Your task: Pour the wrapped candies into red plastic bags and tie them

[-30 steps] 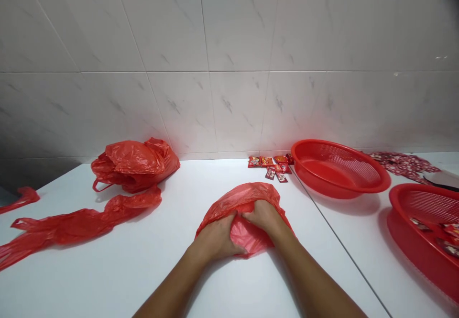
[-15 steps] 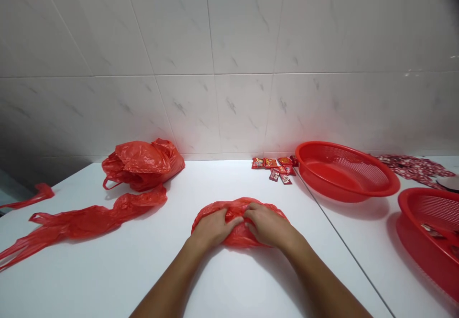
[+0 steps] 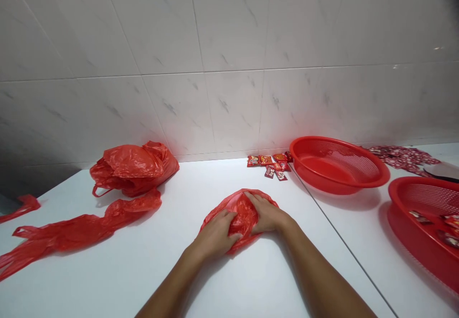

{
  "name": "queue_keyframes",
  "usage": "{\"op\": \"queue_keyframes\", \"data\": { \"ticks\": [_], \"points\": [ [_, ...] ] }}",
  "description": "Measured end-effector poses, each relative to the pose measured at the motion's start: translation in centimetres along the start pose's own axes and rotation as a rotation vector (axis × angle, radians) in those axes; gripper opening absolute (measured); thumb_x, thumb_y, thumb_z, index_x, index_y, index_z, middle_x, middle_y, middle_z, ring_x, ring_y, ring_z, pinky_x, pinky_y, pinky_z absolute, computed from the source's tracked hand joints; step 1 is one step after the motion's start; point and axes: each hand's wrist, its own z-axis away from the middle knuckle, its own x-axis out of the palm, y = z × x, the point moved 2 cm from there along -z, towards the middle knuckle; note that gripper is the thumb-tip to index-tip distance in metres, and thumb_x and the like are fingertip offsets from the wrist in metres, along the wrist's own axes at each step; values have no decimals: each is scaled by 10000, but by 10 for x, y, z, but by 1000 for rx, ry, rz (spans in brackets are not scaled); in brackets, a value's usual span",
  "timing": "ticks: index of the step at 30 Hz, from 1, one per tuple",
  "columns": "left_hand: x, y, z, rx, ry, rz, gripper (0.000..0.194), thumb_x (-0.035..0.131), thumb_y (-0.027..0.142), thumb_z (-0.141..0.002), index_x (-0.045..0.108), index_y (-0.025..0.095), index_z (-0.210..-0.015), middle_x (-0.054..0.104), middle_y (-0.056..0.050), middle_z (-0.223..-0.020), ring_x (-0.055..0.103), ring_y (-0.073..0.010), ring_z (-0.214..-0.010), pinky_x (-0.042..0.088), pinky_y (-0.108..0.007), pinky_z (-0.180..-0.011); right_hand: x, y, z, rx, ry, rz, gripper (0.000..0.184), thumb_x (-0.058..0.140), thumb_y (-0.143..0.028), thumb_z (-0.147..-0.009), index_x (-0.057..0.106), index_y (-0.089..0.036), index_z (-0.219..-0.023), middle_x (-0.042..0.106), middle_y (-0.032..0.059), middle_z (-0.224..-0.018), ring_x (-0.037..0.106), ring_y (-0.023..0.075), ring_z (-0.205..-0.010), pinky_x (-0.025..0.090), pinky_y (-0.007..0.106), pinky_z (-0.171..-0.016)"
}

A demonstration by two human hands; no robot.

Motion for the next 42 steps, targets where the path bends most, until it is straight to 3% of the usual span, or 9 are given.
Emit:
{"op": "queue_keyframes", "data": {
  "ticks": [4, 8, 10, 17, 24, 29, 34, 38, 42],
  "points": [
    [-7, 24, 5, 100, 137, -90, 387, 598, 187, -894, 706, 259, -1258, 702, -79, -1341, 730, -282, -1076, 601, -388, -834, -7, 0, -1, 5, -59, -16, 1454, 918, -416, -559, 27, -372, -1707, 135, 76, -1772, 218, 345, -1605, 346, 481, -1239],
    [-4, 29, -3, 367, 249, -147, 372, 521, 98, -923, 745, 267, -1166, 753, -52, -1233, 689, -274, -1110, 583, -436, -942, -11, 2, -2, 35, -84, 0, 1437, 928, -420, -562, 62, -368, -1708, 45, 67, -1786, 140, 372, -1623, 316, 499, -1254],
    [3, 13, -8, 393, 238, -125, 379, 496, 141, -962, 739, 282, -1217, 764, -48, -1219, 702, -265, -1080, 588, -442, -952, -12, 4, -4, 4, -71, -9, 1435, 936, -424, -552, 94, -343, -1711, 118, 88, -1776, 189, 374, -1609, 324, 491, -1249],
    [3, -60, -17, 133, 360, -26, 381, 563, 441, -1004, 684, 270, -1323, 740, -59, -1309, 707, -292, -1177, 592, -450, -1002, -16, 9, -5, -55, -41, -39, 1412, 945, -417, -521, 168, -367, -1699, 340, 114, -1689, 409, 394, -1487, 422, 505, -1160],
    [5, -26, -3, 534, 569, -84, 275, 529, 199, -1005, 772, 277, -1109, 782, -63, -1145, 705, -253, -1131, 531, -469, -1071, -10, 8, -3, -16, -72, -5, 1364, 917, -476, -572, 168, -346, -1704, 293, 114, -1713, 300, 390, -1551, 382, 500, -1184],
    [22, -28, -14, 263, 355, -230, 623, 636, 453, -965, 547, 243, -1544, 457, -111, -1655, 356, -392, -1560, 272, -621, -1277, -7, 4, -1, 5, -72, 11, 1447, 936, -497, -542, 85, -376, -1706, 216, 120, -1741, 251, 403, -1572, 379, 529, -1181],
    [20, -62, -23, -23, 100, -208, 937, 569, 783, -885, 477, 181, -1597, 230, -162, -1746, 217, -418, -1611, 146, -642, -1302, -5, -5, 8, 24, -74, -5, 1363, 926, -457, -556, 182, -390, -1696, 294, 123, -1706, 415, 410, -1478, 449, 522, -1106],
    [12, -67, -17, -53, 59, -181, 1010, 571, 823, -850, 462, 157, -1602, 186, -173, -1754, 155, -388, -1632, 99, -602, -1317, -2, -20, 21, 56, -15, 66, 1116, 866, -497, -641, 385, -368, -1641, 293, 114, -1719, 404, 429, -1494, 456, 547, -1103],
    [12, -68, -13, -25, 44, -144, 1032, 591, 819, -841, 445, 142, -1607, 192, -191, -1751, 134, -386, -1636, 86, -608, -1317, -4, -42, 31, -70, 148, 137, 830, 809, -555, -726, 622, -278, -1485, 479, 115, -1617, 483, 395, -1442, 447, 517, -1134]
  ]
}}
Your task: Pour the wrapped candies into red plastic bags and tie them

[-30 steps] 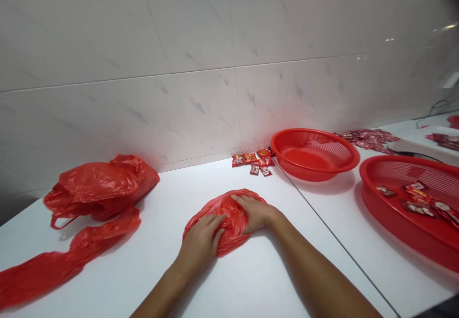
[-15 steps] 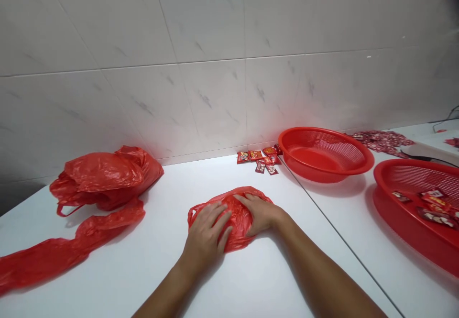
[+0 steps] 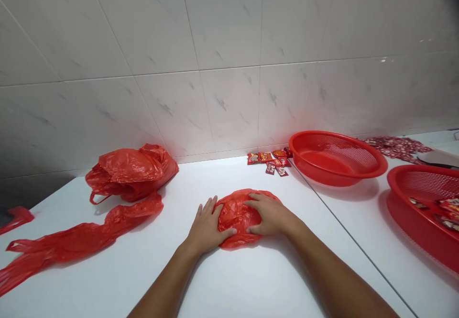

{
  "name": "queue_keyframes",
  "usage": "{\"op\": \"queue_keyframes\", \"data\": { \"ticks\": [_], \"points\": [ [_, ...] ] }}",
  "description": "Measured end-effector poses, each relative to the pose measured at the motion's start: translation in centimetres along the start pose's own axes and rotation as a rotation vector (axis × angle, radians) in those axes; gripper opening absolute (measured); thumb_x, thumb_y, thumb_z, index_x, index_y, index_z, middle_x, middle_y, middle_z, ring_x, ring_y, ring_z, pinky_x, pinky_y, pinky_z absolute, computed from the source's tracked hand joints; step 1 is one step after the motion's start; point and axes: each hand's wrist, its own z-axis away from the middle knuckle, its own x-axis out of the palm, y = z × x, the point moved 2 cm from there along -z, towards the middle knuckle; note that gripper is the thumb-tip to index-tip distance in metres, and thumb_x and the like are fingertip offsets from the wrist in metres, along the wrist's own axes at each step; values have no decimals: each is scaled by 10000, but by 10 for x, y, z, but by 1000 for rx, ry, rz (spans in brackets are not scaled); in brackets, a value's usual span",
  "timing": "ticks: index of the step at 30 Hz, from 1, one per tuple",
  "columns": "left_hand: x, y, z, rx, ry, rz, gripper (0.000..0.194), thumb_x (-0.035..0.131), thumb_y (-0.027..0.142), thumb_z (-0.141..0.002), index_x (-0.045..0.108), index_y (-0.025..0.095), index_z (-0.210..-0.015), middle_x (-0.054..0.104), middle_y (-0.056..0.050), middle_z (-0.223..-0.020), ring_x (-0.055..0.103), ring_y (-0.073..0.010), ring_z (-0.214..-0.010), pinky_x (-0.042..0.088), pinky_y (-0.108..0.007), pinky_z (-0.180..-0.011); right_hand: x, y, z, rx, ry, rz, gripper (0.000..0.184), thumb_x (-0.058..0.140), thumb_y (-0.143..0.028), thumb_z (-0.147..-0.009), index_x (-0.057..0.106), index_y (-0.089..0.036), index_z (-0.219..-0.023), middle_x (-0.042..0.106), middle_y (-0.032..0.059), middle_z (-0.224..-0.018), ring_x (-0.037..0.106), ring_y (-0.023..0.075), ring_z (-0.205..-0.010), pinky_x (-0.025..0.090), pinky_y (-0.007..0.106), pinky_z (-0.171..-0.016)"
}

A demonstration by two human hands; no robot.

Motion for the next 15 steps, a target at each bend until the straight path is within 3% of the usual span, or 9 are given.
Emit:
{"op": "queue_keyframes", "data": {
  "ticks": [3, 5, 7, 10, 13, 15],
  "points": [
    [0, -7, 1, 43, 30, 38, 996, 642, 801, -822, 489, 161, -1570, 196, -206, -1749, 152, -407, -1628, 110, -633, -1307, -2, -11, -1, -101, 207, 5, 563, 718, -587, -844, 748, -255, -1298, 642, 99, -1447, 554, 335, -1370, 458, 456, -1125],
    [-5, -8, 2, 85, 83, 45, 956, 709, 768, -790, 543, 165, -1514, 144, -210, -1761, 179, -431, -1618, 139, -646, -1301, 1, -11, -4, -122, 273, 4, 522, 690, -593, -882, 760, -248, -1266, 664, 99, -1409, 561, 314, -1356, 443, 438, -1139],
    [-11, -3, 5, 163, 189, 26, 908, 767, 686, -788, 549, 166, -1499, 92, -198, -1772, 183, -439, -1615, 159, -653, -1301, 8, -6, -10, -99, 212, 17, 631, 733, -608, -848, 702, -263, -1375, 560, 102, -1547, 473, 342, -1449, 376, 480, -1201],
    [-17, 20, 10, 369, 335, -10, 630, 661, 432, -957, 525, 208, -1530, 218, -141, -1758, 221, -367, -1620, 170, -623, -1319, 19, 8, -18, -10, -5, 23, 949, 795, -672, -763, 483, -332, -1592, 206, 78, -1762, 125, 423, -1615, 152, 612, -1281],
    [-8, 42, 10, 532, 233, 5, 486, 463, 256, -1057, 536, 278, -1537, 474, -70, -1648, 377, -270, -1568, 248, -545, -1324, 23, 20, -23, 42, -139, 4, 1103, 787, -740, -734, 316, -381, -1664, 22, 57, -1788, -86, 412, -1625, -17, 652, -1276],
    [1, 43, 5, 478, 121, 24, 538, 478, 335, -1064, 468, 271, -1598, 493, -75, -1634, 428, -281, -1538, 308, -534, -1301, 22, 25, -24, 47, -165, 6, 1153, 787, -762, -717, 274, -380, -1677, -20, 49, -1787, -121, 392, -1624, -62, 638, -1274]
  ]
}}
